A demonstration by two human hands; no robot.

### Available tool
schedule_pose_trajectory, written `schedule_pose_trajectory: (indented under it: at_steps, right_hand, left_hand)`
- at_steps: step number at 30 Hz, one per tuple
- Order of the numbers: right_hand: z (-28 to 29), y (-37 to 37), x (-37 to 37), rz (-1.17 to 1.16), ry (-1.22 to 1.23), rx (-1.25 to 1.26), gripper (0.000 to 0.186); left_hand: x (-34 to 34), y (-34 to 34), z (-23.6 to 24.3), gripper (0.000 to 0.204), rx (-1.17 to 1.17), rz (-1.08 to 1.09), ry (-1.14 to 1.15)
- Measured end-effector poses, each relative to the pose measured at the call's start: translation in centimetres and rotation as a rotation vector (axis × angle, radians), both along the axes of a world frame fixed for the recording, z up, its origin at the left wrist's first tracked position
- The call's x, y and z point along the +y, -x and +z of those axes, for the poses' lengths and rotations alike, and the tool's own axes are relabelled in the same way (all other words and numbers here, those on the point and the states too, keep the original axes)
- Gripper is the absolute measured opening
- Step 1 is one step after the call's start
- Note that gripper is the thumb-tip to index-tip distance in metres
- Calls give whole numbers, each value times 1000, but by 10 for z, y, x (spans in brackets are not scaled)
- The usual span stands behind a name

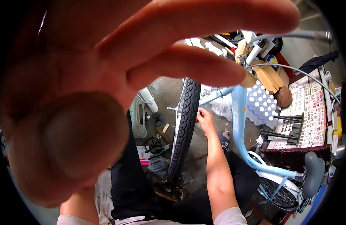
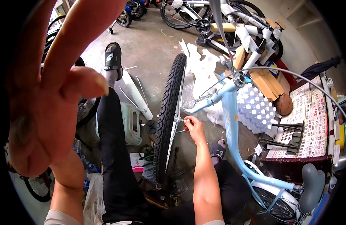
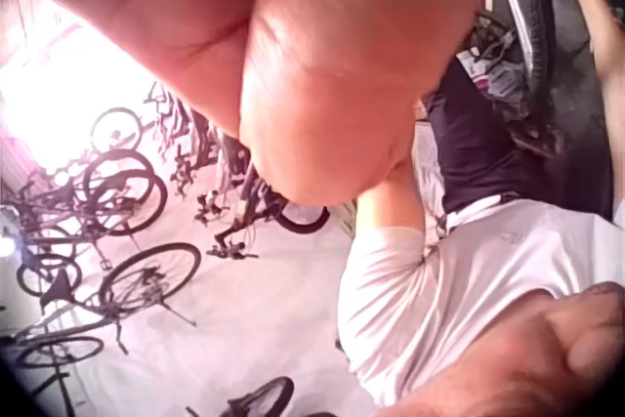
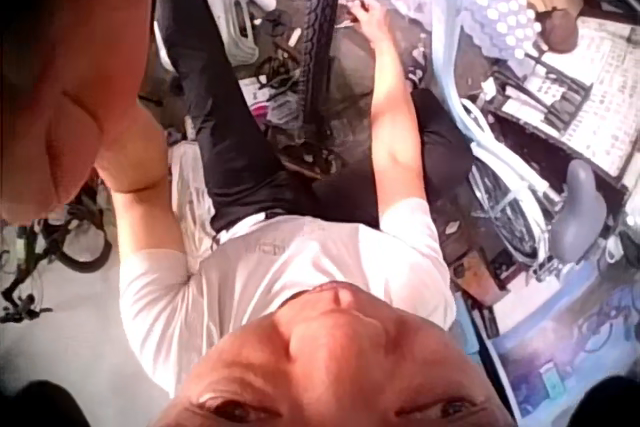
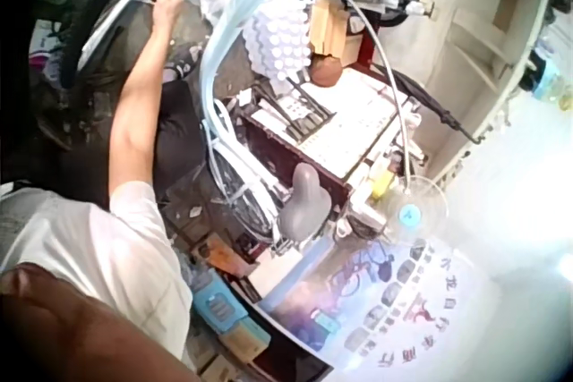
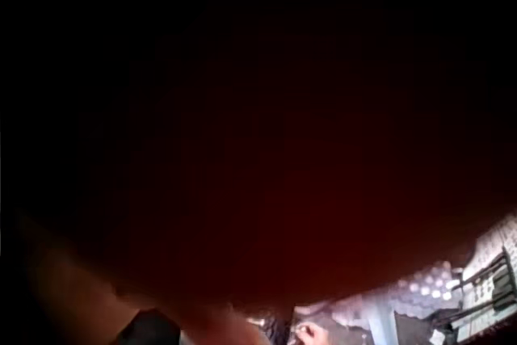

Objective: The person works on a bicycle wheel axle by hand and with pliers, then installs and tightens components on the bicycle fork and frame using a wrench.

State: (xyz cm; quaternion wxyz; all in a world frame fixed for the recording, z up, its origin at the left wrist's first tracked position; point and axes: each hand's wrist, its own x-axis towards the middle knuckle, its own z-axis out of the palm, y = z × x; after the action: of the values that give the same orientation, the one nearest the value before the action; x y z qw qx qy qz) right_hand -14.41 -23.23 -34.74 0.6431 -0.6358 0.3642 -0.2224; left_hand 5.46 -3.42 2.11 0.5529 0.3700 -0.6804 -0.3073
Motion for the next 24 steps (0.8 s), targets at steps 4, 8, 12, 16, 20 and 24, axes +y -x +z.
schedule_pose_trajectory:
  at_steps: [4,8,12,16,20,24]
  right_hand:
    - [-3,6,-7,-8,-25,-7,12]
    - [-7,7,-2,-3,-40,-20,12]
    - [-5,1,-10,27,2,-29,11]
    - [-10,6,-11,-2,-36,-51,11]
    - [-10,9,-11,-3,-39,-59,11]
    - [-10,8,-10,0,-36,-94,11]
  left_hand:
    - [-2,0,1,47,-54,-21,14]
    - [-1,6,4,45,-107,-31,29]
    - [-11,6,10,43,-149,-14,38]
    - [-11,9,13,41,-179,-20,55]
    - [-8,8,16,40,-190,-27,71]
    - [-6,5,21,39,-192,-36,80]
